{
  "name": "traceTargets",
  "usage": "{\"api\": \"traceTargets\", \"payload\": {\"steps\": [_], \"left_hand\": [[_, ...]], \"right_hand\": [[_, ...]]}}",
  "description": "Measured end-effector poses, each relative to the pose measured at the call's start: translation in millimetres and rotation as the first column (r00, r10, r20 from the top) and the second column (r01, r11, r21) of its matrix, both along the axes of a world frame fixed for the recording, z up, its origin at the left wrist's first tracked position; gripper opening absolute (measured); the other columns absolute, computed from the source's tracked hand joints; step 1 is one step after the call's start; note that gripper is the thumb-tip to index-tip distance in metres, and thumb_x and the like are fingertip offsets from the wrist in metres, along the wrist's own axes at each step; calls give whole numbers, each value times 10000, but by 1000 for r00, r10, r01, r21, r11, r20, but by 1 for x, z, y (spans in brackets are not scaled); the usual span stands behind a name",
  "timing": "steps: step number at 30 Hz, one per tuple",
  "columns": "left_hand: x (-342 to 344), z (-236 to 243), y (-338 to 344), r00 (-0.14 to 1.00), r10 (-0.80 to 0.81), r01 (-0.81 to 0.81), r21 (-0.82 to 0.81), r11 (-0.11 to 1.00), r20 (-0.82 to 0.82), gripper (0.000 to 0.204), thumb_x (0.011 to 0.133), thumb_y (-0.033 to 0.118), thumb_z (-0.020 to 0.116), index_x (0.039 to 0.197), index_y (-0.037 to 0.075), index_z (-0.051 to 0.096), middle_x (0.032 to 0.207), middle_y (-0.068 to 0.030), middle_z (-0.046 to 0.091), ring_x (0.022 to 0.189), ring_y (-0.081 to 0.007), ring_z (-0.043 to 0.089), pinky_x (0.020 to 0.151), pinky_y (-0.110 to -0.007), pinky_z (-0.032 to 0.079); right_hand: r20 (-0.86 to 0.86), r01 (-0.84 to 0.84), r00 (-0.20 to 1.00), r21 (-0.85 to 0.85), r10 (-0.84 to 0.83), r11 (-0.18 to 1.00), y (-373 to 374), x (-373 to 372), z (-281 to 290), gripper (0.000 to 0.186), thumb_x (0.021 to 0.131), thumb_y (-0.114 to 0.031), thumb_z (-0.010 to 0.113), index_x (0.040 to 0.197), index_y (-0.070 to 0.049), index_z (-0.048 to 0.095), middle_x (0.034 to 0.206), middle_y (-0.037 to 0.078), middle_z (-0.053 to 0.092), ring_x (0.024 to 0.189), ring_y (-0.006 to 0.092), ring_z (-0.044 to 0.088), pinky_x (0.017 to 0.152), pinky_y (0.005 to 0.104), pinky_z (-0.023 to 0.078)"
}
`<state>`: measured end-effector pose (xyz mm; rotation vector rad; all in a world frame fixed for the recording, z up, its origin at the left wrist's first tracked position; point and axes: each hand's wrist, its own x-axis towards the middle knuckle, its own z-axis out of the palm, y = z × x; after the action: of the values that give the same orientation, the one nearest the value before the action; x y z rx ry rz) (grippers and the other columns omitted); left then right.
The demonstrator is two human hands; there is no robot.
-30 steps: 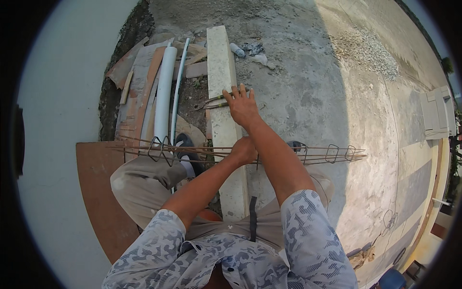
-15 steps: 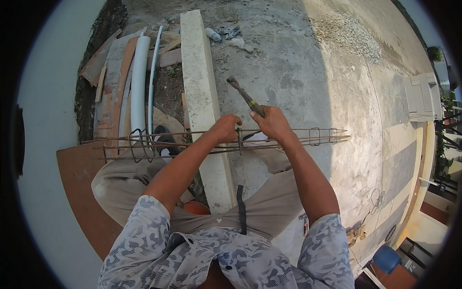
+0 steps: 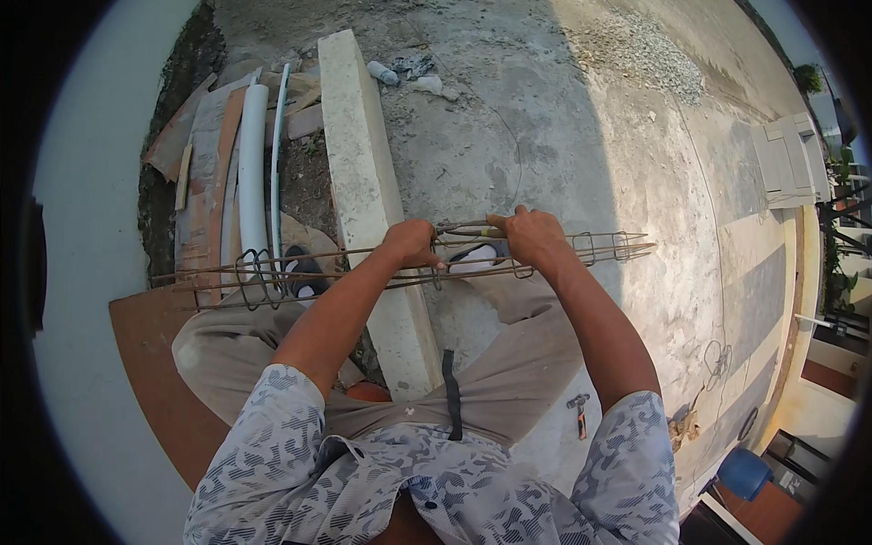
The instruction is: Using wire and pliers to tie and secure rebar for a concrete column.
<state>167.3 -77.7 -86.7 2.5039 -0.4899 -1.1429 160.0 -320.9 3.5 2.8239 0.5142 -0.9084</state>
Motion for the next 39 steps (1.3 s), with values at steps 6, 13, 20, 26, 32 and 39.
{"api": "traceTargets", "payload": {"steps": [6,13,20,26,32,39], "left_hand": [[-1,2,0,998,61,-61,10,998,22,626,633,442,928,1002,-21,727,1062,-205,723,1066,-352,685,913,-440,549],[-1,2,0,994,103,-103,-10,995,28,640,614,413,947,1028,-18,715,1062,-200,722,1068,-359,682,920,-433,548],[-2,-1,2,990,128,-124,-71,990,52,627,596,403,955,1043,26,728,1049,-168,737,1061,-351,687,899,-431,547],[0,3,0,994,106,-106,-44,993,16,615,603,402,948,1056,41,741,1027,-152,745,1042,-338,695,892,-431,547],[-4,3,2,991,127,-124,-75,989,35,646,609,379,950,1118,45,735,1009,-162,744,1027,-342,698,904,-437,542],[-59,-7,-29,809,297,-115,-360,926,506,908,617,255,935,1400,50,524,1254,-164,633,1257,-334,546,1104,-465,370]], "right_hand": [[-34,-86,996,32,87,996,3,18,1,565,949,-92,513,1447,-352,571,1143,180,646,979,335,695,854,435,561],[-99,-155,983,-17,153,988,11,36,8,572,949,-128,538,1471,-360,539,1285,172,626,1045,331,702,888,427,569],[-37,-302,953,-30,301,953,19,45,7,532,975,-151,549,1459,-372,555,1207,154,633,1047,314,685,904,417,547],[64,-520,844,-146,533,842,31,56,6,405,1016,-203,509,1364,-357,649,1170,98,680,1110,272,650,943,417,522],[-103,-498,866,-99,489,861,46,71,11,227,937,-365,668,1065,-226,793,964,32,760,987,276,694,861,442,546],[-734,143,661,-84,-159,986,38,88,12,604,673,-481,918,992,0,740,720,112,706,634,264,712,553,405,588]]}}
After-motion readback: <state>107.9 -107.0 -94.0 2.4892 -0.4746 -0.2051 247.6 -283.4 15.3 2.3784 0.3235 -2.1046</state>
